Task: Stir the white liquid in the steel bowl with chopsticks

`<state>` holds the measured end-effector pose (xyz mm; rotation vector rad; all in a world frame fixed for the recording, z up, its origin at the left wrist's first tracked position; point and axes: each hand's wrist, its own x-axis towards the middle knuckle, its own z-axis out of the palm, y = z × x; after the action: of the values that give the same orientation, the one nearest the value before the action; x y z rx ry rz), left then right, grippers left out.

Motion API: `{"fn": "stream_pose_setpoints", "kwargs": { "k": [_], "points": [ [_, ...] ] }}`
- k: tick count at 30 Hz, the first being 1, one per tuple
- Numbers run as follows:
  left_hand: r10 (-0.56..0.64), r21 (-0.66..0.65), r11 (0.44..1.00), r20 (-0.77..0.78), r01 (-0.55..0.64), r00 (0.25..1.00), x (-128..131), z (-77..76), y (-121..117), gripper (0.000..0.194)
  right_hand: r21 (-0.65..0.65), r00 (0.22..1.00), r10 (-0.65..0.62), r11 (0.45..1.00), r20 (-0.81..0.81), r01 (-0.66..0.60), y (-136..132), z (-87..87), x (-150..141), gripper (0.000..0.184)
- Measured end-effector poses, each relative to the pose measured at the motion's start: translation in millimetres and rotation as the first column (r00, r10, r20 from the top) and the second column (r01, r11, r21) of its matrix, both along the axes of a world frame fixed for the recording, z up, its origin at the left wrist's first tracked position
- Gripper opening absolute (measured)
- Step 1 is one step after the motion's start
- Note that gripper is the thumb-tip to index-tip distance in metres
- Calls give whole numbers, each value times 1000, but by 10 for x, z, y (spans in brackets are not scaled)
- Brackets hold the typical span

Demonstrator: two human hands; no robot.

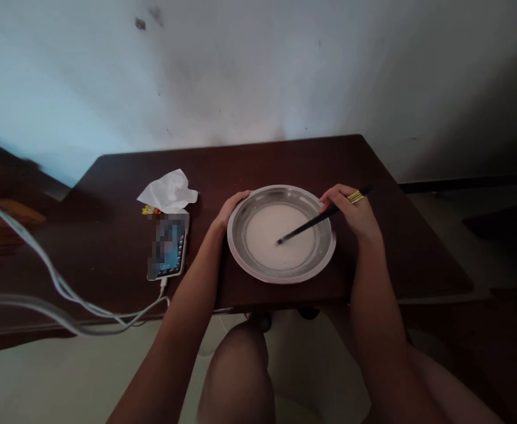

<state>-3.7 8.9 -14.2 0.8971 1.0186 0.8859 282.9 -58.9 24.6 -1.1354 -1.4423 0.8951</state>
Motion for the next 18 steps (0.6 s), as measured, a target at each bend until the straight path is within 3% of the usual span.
{"fn": "stream_pose_setpoints", "kwargs": {
  "k": [4, 8, 13, 18],
  "points": [
    [15, -14, 1000, 15, -15, 1000, -6, -5, 6, 29, 20, 998, -48, 999, -32, 49, 0, -2, -5, 32],
    [19, -30, 999, 24, -18, 1000, 0, 0, 5, 26, -15, 999, 40, 999, -29, -40, -8, 3, -13, 31],
    [26, -30, 999, 23, -25, 999, 7, 18, -4, 24, 38, 997, -76, 996, -28, 77, -3, 0, -9, 33],
    [28, -46, 999, 17, -27, 999, 0, 17, -5, 23, 5, 1000, 13, 1000, 4, -13, 2, -17, -16, 30]
  ]
}}
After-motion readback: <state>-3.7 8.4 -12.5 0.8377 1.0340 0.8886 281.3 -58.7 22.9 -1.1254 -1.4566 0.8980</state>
